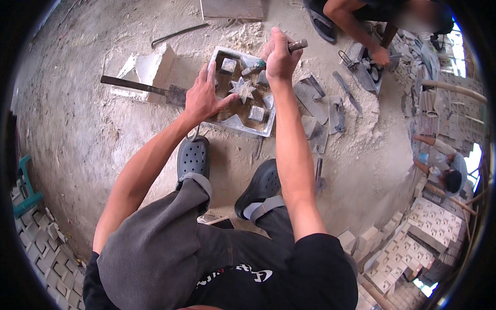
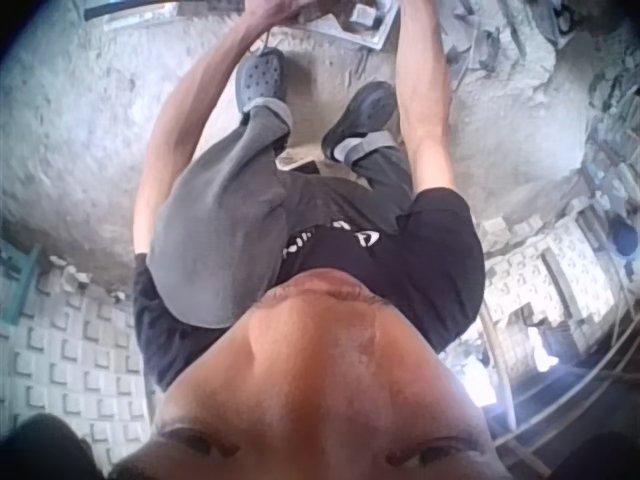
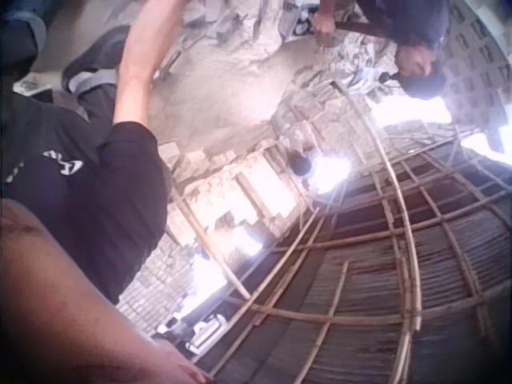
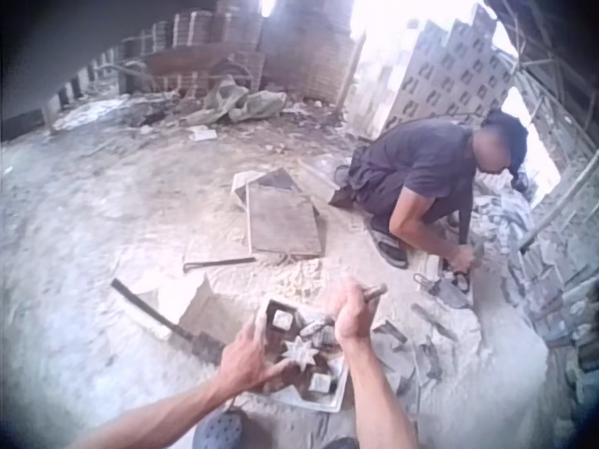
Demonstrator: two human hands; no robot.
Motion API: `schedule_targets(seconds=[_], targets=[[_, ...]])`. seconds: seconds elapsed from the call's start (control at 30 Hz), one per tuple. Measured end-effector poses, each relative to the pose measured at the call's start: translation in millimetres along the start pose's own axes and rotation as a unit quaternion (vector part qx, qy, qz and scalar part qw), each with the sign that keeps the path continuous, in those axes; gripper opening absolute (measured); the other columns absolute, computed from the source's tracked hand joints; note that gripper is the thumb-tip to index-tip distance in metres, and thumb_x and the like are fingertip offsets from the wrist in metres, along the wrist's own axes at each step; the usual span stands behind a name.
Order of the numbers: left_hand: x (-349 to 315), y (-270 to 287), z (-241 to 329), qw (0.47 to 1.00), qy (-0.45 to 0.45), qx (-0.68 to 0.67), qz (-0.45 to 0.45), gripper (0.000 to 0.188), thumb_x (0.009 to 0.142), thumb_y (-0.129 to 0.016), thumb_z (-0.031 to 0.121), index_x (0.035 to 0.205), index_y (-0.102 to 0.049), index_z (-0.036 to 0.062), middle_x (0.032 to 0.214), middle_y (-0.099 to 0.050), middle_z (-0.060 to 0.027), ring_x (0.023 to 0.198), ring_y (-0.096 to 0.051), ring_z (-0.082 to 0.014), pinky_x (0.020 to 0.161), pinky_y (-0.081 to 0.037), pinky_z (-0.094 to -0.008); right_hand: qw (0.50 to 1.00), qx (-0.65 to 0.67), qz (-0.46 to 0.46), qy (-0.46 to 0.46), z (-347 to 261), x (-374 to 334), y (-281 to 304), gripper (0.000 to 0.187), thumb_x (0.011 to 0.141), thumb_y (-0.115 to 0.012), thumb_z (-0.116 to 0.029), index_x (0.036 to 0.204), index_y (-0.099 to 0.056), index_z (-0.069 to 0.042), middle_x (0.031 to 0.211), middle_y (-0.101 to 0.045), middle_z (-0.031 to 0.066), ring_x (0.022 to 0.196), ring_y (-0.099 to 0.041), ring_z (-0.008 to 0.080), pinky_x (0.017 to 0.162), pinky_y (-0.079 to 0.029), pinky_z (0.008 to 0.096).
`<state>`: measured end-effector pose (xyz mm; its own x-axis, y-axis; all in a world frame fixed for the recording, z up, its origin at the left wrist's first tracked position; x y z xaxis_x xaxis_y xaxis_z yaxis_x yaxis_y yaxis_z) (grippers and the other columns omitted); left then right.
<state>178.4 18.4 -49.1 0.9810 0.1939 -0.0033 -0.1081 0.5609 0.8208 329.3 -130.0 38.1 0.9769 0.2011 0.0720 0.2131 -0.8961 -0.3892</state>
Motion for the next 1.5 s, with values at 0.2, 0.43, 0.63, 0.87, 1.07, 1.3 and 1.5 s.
schedule_targets(seconds=[0.2, 0.43, 0.63, 0.87, 1.07, 1.3, 1.5], targets=[[-1.4, -5.7, 5.9, 1.0, -0.008, -0.001, -0.007, 0.119, 0.074, -0.071, 0.07, 0.155, -0.021, -0.0023, 0.152, -0.034, -0.0285, 0.134, -0.047, -0.0419, 0.098, -0.051, -0.0464, 0.965, -0.24, 0.095, 0.039, 47.2, 3.9, 16.1, 0.048, 0.093, -0.06, -0.028, 0.052, -0.043, -0.011, 0.051, -0.045, -0.004, 0.047, -0.041, 0.0077, 0.045, -0.028, 0.0305], [-0.9, -0.4, 0.6, 1.0, 0.009, 0.015, -0.014, 0.121, 0.074, -0.07, 0.071, 0.155, -0.02, -0.0031, 0.153, -0.034, -0.028, 0.136, -0.045, -0.0417, 0.1, -0.051, -0.0457, 0.93, -0.259, 0.26, 0.025, 21.7, -27.9, 6.5, 0.043, 0.091, -0.062, -0.028, 0.055, -0.046, -0.011, 0.055, -0.051, -0.0009, 0.052, -0.046, 0.0077, 0.047, -0.033, 0.0316], [-2.8, 0.9, -7.3, 1.0, -0.001, 0.001, 0.005, 0.116, 0.079, -0.066, 0.07, 0.154, -0.02, -0.0046, 0.156, -0.03, -0.0275, 0.14, -0.04, -0.0405, 0.105, -0.047, -0.0451, 0.982, -0.126, 0.139, 0.035, 16.5, 5.2, 3.7, 0.041, 0.092, -0.064, -0.022, 0.057, -0.046, -0.013, 0.048, -0.043, -0.0026, 0.037, -0.041, 0.011, 0.037, -0.032, 0.0289], [2.4, -9.9, -1.9, 0.997, 0.005, -0.068, 0.036, 0.073, 0.097, -0.05, 0.038, 0.152, -0.026, -0.003, 0.155, -0.034, -0.0253, 0.138, -0.042, -0.0423, 0.108, -0.043, -0.0463, 0.98, -0.156, 0.124, -0.013, 35.4, 10.1, 26.9, 0.04, 0.092, -0.065, -0.018, 0.057, -0.045, -0.014, 0.048, -0.041, -0.0027, 0.036, -0.037, 0.0092, 0.038, -0.028, 0.0281], [-1.2, -7.7, -14.3, 0.996, 0.015, -0.074, 0.049, 0.064, 0.1, -0.047, 0.033, 0.152, -0.028, 0.0028, 0.154, -0.036, -0.0212, 0.137, -0.044, -0.04, 0.108, -0.042, -0.0463, 0.93, -0.14, 0.328, 0.093, -30.9, -35.4, 29.5, 0.04, 0.095, -0.064, -0.031, 0.063, -0.05, -0.011, 0.052, -0.049, 0.0021, 0.044, -0.048, 0.0154, 0.044, -0.039, 0.0355], [-6.7, -2.6, -0.2, 0.992, -0.041, -0.095, 0.076, 0.056, 0.102, -0.045, 0.03, 0.149, -0.035, 0.0019, 0.151, -0.04, -0.0221, 0.135, -0.045, -0.0405, 0.11, -0.04, -0.0448, 0.888, -0.313, 0.338, -0.004, 16.2, -87.8, 52.7, 0.06, 0.096, -0.06, -0.05, 0.063, -0.05, -0.001, 0.058, -0.056, 0.0103, 0.056, -0.056, 0.0197, 0.06, -0.044, 0.0435], [-28.1, 1.3, 14.0, 0.968, -0.233, 0.033, 0.09, 0.06, 0.099, -0.056, 0.04, 0.144, -0.045, 0.002, 0.15, -0.044, -0.0192, 0.141, -0.04, -0.0349, 0.116, -0.032, -0.0447, 0.926, -0.014, 0.378, 0.007, -23.5, -111.8, 86.3, 0.045, 0.092, -0.068, -0.048, 0.077, -0.051, -0.008, 0.063, -0.055, 0.004, 0.06, -0.056, 0.0141, 0.054, -0.046, 0.0317]])
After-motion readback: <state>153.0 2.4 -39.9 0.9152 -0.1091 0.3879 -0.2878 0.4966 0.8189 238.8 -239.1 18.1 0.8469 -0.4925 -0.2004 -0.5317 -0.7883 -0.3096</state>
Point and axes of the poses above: each hand's wrist, its own x-axis towards the middle knuckle, its own y-axis out of the back of the hand, z = x × y, the point moved 6 cm from there along x, towards the middle knuckle
